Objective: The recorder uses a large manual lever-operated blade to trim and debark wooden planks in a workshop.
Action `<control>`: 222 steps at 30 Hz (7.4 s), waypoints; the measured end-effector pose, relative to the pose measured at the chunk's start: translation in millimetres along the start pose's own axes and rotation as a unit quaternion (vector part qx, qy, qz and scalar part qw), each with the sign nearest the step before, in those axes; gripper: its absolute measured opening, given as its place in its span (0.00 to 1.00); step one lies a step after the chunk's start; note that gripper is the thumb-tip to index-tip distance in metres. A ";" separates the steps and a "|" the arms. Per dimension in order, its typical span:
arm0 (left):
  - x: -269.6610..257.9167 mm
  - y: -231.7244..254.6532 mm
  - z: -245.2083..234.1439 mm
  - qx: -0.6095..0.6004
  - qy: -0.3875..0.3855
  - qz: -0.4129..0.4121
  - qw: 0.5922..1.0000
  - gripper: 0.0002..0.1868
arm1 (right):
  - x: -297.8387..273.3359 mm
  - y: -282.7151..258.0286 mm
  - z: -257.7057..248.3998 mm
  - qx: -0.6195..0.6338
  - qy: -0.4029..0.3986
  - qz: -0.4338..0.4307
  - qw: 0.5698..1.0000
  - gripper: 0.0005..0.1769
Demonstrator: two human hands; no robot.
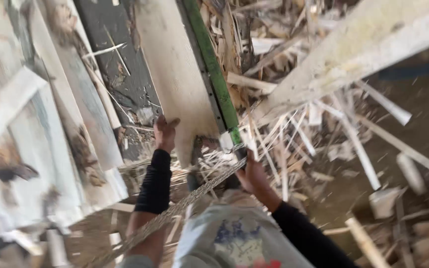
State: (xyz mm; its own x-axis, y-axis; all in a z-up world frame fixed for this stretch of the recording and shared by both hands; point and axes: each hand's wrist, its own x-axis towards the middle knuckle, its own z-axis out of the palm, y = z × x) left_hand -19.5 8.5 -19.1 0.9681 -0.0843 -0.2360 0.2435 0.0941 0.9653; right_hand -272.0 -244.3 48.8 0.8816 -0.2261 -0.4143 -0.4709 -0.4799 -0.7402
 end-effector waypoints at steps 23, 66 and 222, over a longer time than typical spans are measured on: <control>-65.2 14.0 -17.0 0.117 0.063 0.025 0.991 0.28 | -36.0 -92.1 -77.1 -0.043 -0.019 -0.101 0.994 0.36; -92.8 57.4 88.4 0.613 -0.025 0.002 0.790 0.58 | -16.0 -82.8 -151.2 -0.047 0.264 -0.040 0.963 0.20; -70.0 17.3 73.7 0.487 -0.038 -0.025 0.872 0.43 | -61.1 -108.4 -109.2 0.038 0.095 -0.162 0.981 0.39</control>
State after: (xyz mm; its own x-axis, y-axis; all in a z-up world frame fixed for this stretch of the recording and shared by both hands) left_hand -87.4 -57.1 22.3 0.9421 -0.1327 -0.3079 0.0838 -0.7961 0.5994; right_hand -271.4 -271.0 212.1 0.9721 -0.2292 -0.0499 -0.1594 -0.4894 -0.8574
